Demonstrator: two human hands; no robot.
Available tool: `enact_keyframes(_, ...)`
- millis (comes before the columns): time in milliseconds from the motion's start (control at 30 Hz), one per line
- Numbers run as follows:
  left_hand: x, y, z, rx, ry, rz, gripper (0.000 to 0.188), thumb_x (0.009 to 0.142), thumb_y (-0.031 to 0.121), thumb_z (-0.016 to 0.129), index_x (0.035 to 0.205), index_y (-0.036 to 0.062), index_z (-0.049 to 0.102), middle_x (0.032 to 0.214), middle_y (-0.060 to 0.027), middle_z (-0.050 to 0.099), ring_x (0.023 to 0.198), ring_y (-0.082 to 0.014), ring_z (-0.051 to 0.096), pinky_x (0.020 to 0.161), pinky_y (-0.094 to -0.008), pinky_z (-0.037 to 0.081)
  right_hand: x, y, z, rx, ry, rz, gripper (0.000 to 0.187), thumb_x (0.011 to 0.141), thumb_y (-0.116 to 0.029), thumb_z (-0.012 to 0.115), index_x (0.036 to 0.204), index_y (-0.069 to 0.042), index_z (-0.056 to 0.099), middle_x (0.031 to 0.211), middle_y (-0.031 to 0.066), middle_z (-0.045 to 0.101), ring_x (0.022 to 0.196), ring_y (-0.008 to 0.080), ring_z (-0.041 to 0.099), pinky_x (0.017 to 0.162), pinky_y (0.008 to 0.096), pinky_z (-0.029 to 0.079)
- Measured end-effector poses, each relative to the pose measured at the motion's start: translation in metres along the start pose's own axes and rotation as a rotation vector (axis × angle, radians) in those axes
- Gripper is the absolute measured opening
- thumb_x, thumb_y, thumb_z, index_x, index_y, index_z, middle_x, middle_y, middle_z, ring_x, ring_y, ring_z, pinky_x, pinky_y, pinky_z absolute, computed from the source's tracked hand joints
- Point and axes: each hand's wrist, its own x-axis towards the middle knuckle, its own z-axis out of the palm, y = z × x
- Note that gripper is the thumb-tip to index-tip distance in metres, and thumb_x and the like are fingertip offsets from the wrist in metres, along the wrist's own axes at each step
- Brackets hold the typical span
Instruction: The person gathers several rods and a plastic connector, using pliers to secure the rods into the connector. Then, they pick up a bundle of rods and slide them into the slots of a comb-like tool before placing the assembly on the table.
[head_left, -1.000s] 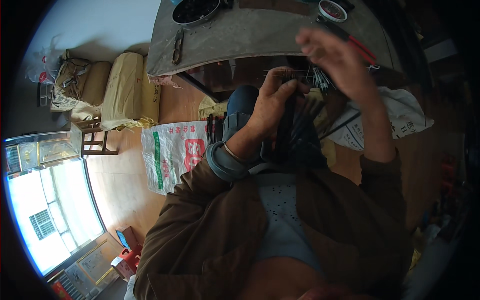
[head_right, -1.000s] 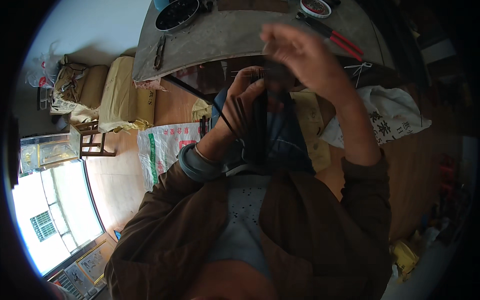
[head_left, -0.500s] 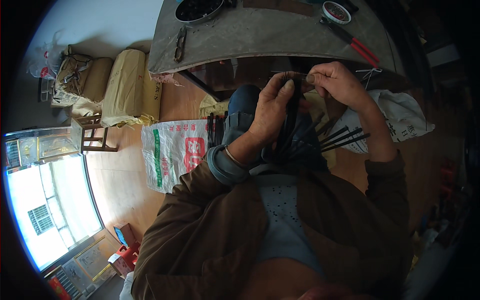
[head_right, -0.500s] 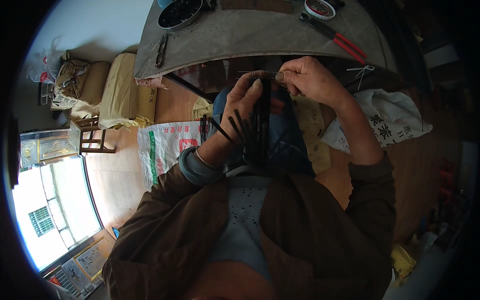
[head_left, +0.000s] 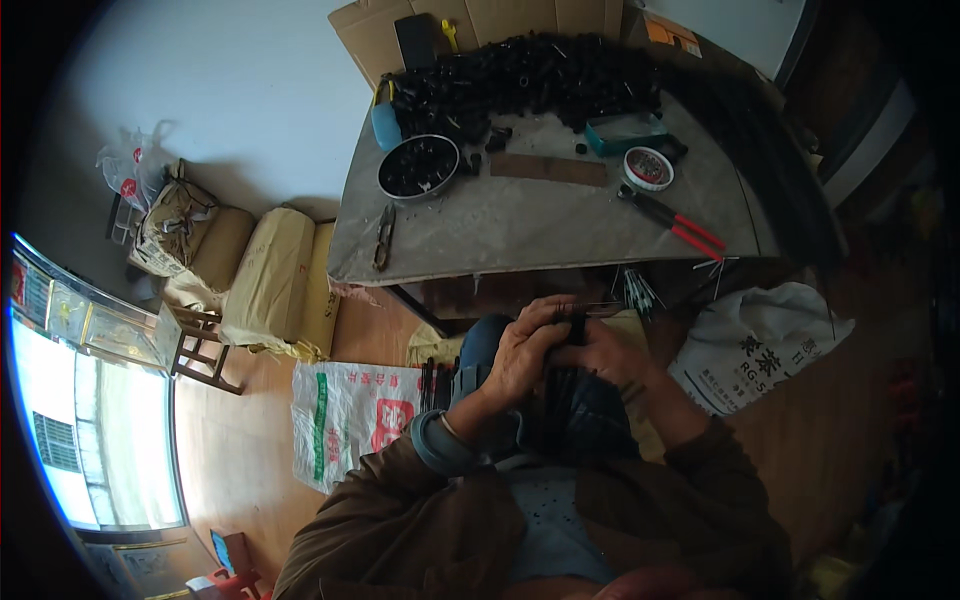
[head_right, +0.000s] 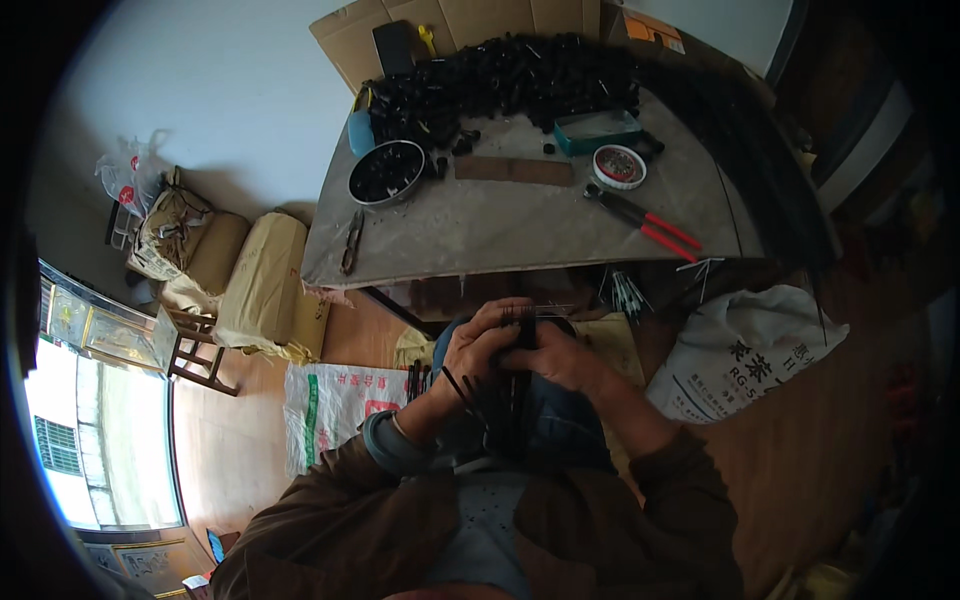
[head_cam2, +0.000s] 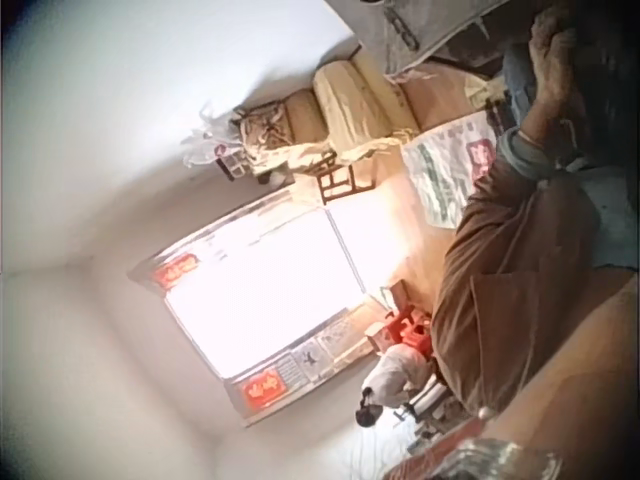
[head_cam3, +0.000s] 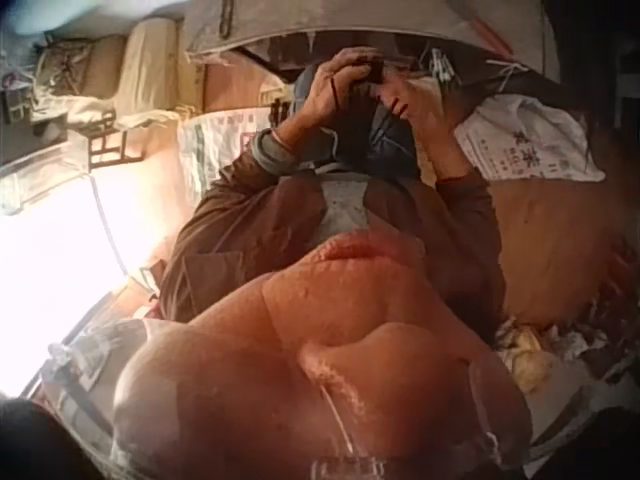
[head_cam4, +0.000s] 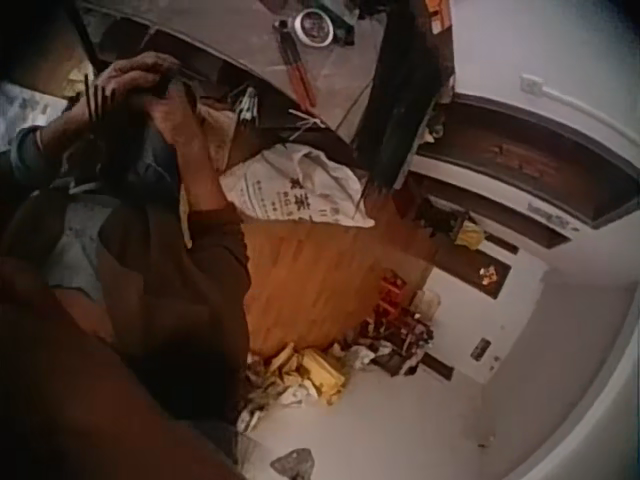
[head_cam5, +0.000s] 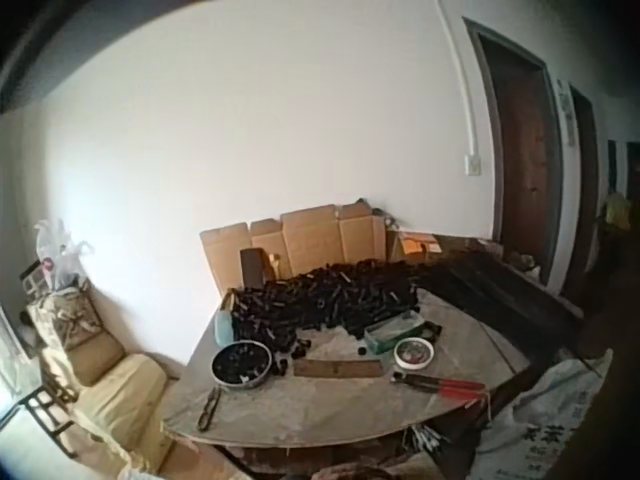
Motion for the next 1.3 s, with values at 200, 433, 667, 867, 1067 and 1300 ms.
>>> enact_keyframes(200,0.043,0.023,-0.047,-0.446,-0.476,-0.683,0.047,0.093,0.018,0.052,0.136,0.0019,0.043,0.076,-0.0037,0.056,0.066,-0.0136,0.057,0.059,-0.0289,0.048,-0.010,-0.024,0.031,0.606,0.243,0.000,0.026,0.089,-0.005,0.048,0.112,0.006,0.054,0.106,0.0188,0.062,0.098,0.0297,0.063,0.086,0.0402,0.052)
enact_keyframes(433,0.259,-0.030,-0.107,0.618,-0.121,-0.128,0.026,0.082,0.013,0.060,0.105,0.0097,0.070,0.092,-0.0119,0.068,0.070,-0.0219,0.066,0.064,-0.0342,0.053,0.000,-0.009,0.012,0.814,0.297,0.027,0.027,0.091,-0.003,0.044,0.116,0.006,0.050,0.111,0.0221,0.061,0.102,0.0349,0.062,0.089,0.0478,0.051)
enact_keyframes(667,0.396,-0.122,-0.091,1.457,-0.190,0.480,0.035,0.076,0.003,0.057,0.106,0.0173,0.067,0.120,-0.0042,0.058,0.115,-0.0259,0.051,0.093,-0.0386,0.043,0.000,0.006,-0.016,0.831,0.426,0.042,0.024,0.091,-0.005,0.050,0.114,0.000,0.053,0.110,0.0207,0.061,0.103,0.0362,0.062,0.089,0.0499,0.050)
enact_keyframes(867,0.417,-0.128,-0.097,1.527,-0.257,0.464,0.034,0.077,0.010,0.057,0.110,0.0136,0.061,0.111,-0.0112,0.061,0.111,-0.0309,0.056,0.091,-0.0388,0.046,0.003,0.003,-0.030,0.889,0.484,0.126,0.024,0.091,-0.008,0.053,0.113,0.001,0.052,0.107,0.0200,0.062,0.101,0.0354,0.062,0.089,0.0484,0.051)
enact_keyframes(1067,0.391,-0.100,-0.077,1.126,-0.116,0.072,0.030,0.078,0.020,0.059,0.106,0.0087,0.061,0.097,-0.0209,0.065,0.099,-0.0375,0.061,0.085,-0.0416,0.049,0.009,0.003,-0.033,0.883,0.469,0.111,0.024,0.093,-0.008,0.048,0.114,0.002,0.053,0.107,0.0204,0.063,0.099,0.0342,0.063,0.086,0.0465,0.052)
enact_keyframes(1300,0.370,-0.119,-0.048,1.070,-0.388,0.020,0.041,0.077,0.032,0.064,0.110,0.0075,0.064,0.101,-0.0174,0.066,0.098,-0.0317,0.064,0.087,-0.0411,0.051,0.003,0.001,-0.019,0.846,0.426,0.062,0.024,0.093,-0.007,0.047,0.115,0.002,0.052,0.104,0.0202,0.063,0.095,0.0338,0.064,0.084,0.0468,0.053)
